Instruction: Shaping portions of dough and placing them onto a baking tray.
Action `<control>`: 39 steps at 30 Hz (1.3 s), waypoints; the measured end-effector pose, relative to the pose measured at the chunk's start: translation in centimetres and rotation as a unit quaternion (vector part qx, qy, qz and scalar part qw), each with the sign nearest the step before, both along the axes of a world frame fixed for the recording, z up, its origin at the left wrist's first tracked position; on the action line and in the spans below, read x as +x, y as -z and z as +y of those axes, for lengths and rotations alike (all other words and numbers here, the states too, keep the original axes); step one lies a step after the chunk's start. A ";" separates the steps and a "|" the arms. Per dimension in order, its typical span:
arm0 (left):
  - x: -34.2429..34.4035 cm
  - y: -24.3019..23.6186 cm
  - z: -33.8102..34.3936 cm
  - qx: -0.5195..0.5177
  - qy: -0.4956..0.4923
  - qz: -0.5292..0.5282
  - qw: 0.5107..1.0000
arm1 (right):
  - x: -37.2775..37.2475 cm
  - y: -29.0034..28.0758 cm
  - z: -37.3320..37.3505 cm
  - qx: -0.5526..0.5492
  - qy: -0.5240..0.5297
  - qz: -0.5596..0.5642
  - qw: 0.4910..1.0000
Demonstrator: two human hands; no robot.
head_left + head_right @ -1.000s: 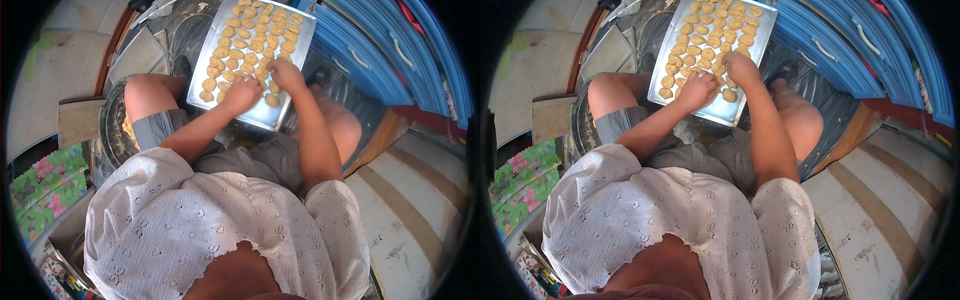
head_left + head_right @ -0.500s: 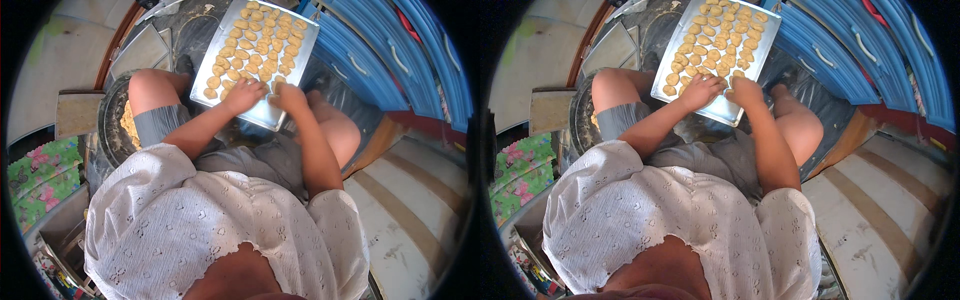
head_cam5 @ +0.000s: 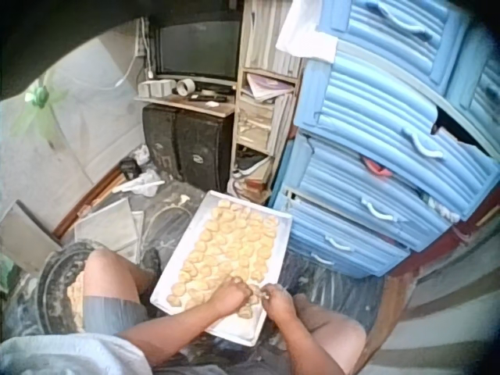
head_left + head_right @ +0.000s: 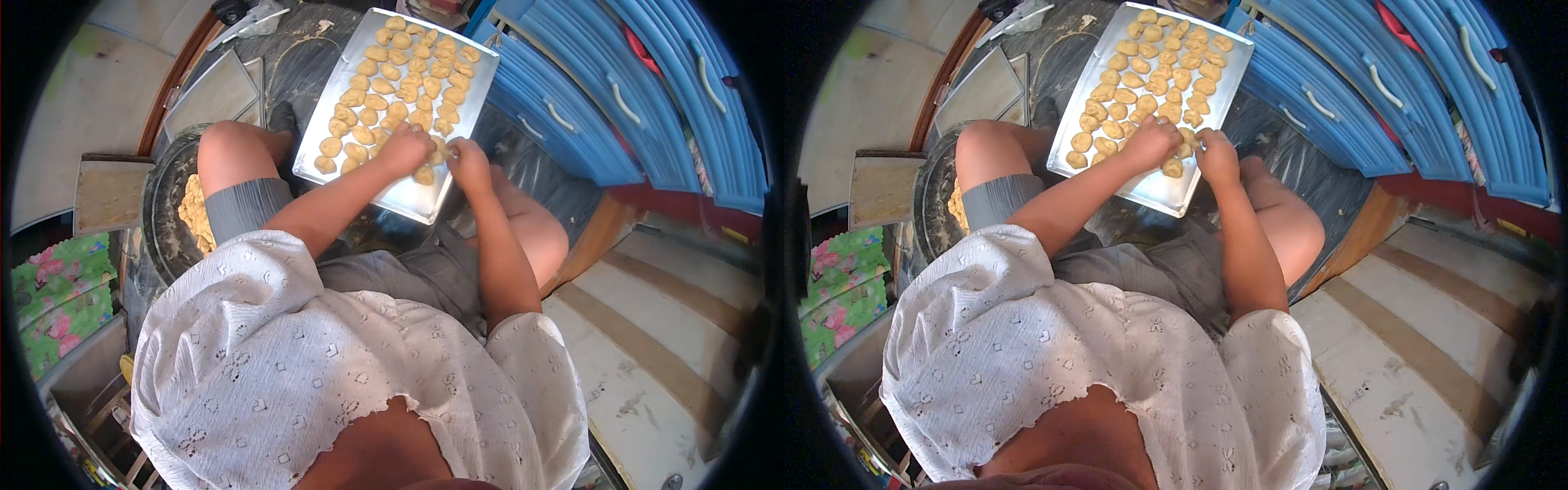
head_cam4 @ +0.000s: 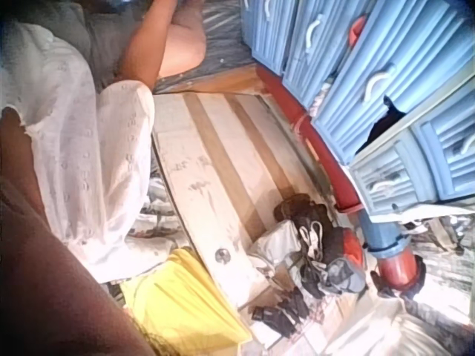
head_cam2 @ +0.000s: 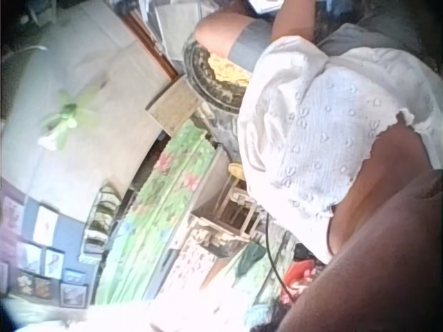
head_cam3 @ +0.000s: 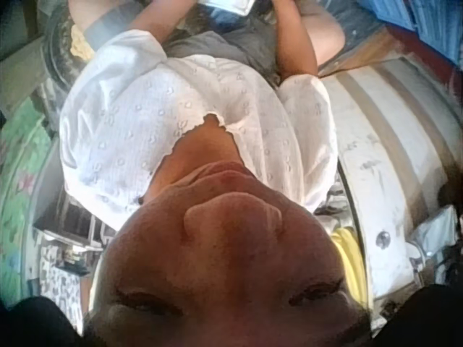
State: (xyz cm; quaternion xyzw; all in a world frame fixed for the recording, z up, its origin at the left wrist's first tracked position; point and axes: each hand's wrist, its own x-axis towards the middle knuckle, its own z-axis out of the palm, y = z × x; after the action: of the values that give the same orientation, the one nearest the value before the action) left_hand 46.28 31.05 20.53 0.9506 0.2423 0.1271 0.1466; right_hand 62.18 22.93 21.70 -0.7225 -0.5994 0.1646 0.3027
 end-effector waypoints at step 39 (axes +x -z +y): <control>-20.1 -18.0 2.9 -0.081 -0.258 -0.029 0.962 | -0.3 1.7 13.2 -0.137 0.083 -0.196 0.967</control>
State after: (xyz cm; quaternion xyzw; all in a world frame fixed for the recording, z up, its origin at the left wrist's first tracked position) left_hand 26.18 33.98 38.58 0.8370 0.4841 0.1676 0.1921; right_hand 61.84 36.15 19.97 -0.8225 -0.5566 0.0744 0.0902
